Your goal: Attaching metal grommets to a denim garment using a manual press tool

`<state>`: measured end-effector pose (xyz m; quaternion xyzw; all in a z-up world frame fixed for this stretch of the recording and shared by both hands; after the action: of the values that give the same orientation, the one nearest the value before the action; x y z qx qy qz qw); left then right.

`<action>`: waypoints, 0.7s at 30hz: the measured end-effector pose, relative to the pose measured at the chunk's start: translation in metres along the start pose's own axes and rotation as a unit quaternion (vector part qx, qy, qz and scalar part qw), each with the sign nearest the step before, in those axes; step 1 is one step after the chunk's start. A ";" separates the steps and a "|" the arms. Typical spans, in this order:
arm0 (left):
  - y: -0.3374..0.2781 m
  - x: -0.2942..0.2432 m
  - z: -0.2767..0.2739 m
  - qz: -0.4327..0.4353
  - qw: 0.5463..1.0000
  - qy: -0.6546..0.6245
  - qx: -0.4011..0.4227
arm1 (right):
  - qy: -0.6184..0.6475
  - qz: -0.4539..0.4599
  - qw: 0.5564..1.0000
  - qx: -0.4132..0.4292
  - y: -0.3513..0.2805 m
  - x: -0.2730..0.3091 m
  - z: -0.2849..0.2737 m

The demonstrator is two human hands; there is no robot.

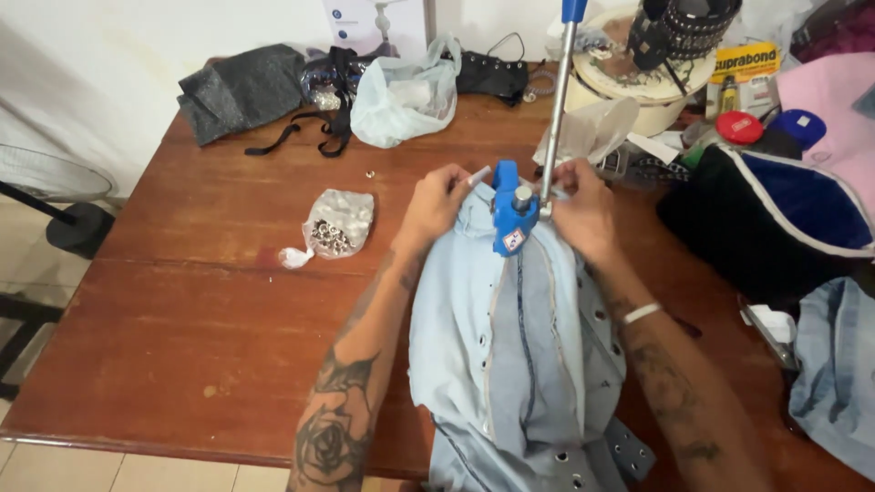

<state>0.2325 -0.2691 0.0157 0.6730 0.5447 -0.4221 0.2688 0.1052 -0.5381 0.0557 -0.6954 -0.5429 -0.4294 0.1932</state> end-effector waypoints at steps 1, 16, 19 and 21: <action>-0.016 -0.014 -0.003 0.018 1.000 -0.008 -0.021 | -0.073 -0.132 0.987 -0.051 0.001 0.001 -0.004; -0.147 -0.013 -0.013 0.229 0.924 0.307 -0.007 | -0.232 -0.471 0.851 0.016 -0.108 -0.013 0.007; -0.120 -0.018 -0.011 0.258 0.913 0.316 -0.014 | -0.175 -0.406 0.892 0.092 -0.082 -0.006 0.015; -0.127 -0.013 -0.001 0.290 0.918 0.271 -0.002 | -0.126 -0.334 0.921 0.155 -0.089 -0.016 0.017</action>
<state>0.1106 -0.2420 0.0400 0.8895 0.3782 -0.1265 0.2229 0.0290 -0.5056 0.0157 -0.4833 -0.8233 -0.2883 0.0737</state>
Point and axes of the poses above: each hand's wrist, its own y-axis towards the middle knuckle, its own z-axis out of the palm, x = y × z, the point moved 6 cm from there along y, towards the middle knuckle, and after that the axes turned 12 degrees about -z, right-handed, at the moved point
